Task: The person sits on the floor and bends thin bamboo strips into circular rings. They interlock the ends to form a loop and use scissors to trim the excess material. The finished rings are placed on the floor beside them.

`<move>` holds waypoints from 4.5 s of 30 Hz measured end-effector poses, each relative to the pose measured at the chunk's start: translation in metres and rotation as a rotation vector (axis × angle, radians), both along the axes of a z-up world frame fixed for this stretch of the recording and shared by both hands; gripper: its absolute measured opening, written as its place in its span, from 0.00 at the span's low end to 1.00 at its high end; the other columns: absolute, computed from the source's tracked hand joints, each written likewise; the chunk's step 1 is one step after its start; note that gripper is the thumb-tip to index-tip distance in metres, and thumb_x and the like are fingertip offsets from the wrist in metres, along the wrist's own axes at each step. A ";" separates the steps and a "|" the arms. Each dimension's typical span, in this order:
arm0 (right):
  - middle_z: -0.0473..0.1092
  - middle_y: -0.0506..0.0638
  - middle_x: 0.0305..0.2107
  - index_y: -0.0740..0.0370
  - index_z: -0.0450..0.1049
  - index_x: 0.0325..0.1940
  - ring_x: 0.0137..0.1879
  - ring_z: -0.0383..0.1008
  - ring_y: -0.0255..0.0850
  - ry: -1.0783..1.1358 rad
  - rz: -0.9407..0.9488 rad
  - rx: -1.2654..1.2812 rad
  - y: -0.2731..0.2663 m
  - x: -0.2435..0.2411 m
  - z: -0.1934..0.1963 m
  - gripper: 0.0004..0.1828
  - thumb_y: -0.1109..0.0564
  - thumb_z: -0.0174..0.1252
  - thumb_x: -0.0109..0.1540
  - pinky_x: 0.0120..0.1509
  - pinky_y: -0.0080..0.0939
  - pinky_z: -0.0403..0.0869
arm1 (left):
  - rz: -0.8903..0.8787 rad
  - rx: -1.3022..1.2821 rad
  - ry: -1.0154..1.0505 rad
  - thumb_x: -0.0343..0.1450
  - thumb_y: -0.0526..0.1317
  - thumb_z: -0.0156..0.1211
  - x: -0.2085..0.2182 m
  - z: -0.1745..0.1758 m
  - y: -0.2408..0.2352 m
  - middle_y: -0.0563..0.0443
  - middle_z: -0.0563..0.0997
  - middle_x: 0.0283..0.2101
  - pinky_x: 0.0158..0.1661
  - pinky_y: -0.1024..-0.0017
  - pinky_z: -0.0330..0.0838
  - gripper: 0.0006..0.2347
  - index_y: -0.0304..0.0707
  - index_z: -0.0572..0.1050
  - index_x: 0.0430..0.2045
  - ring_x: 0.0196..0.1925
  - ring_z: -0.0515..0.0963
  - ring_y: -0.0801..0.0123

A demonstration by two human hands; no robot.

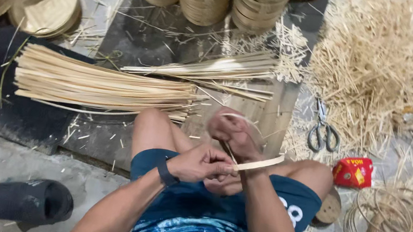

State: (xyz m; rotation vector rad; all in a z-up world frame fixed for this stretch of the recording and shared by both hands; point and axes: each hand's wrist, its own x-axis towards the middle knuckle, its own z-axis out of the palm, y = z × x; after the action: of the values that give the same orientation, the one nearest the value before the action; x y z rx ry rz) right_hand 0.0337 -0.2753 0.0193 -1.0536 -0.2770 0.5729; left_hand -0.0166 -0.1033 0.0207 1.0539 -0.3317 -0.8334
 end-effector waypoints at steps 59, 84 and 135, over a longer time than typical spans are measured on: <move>0.77 0.52 0.39 0.62 0.80 0.39 0.42 0.76 0.47 -1.243 -0.489 -0.886 -0.019 -0.006 0.083 0.11 0.68 0.68 0.54 0.44 0.42 0.75 | 0.227 1.032 -1.727 0.67 0.43 0.55 0.072 0.050 0.018 0.47 0.79 0.35 0.39 0.62 0.75 0.20 0.33 0.73 0.53 0.39 0.81 0.59; 0.76 0.50 0.28 0.63 0.79 0.40 0.34 0.78 0.39 -0.527 -0.188 -0.747 -0.016 0.004 0.048 0.07 0.57 0.61 0.64 0.38 0.38 0.74 | 0.471 0.544 -0.632 0.72 0.35 0.63 0.028 0.048 0.023 0.49 0.85 0.28 0.30 0.75 0.74 0.08 0.36 0.84 0.42 0.27 0.81 0.77; 0.73 0.47 0.29 0.64 0.80 0.36 0.32 0.70 0.32 -0.466 -0.761 -0.698 0.009 -0.019 0.025 0.03 0.65 0.65 0.59 0.35 0.33 0.68 | 0.565 -0.165 0.329 0.69 0.38 0.61 0.034 -0.077 -0.002 0.53 0.84 0.34 0.32 0.77 0.78 0.07 0.39 0.77 0.38 0.31 0.83 0.73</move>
State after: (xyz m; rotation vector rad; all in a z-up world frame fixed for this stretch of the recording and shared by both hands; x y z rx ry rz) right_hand 0.0151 -0.2664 0.0446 -1.8436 -0.0534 -0.3108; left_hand 0.0173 -0.1049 -0.0566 0.7801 0.1731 -0.4454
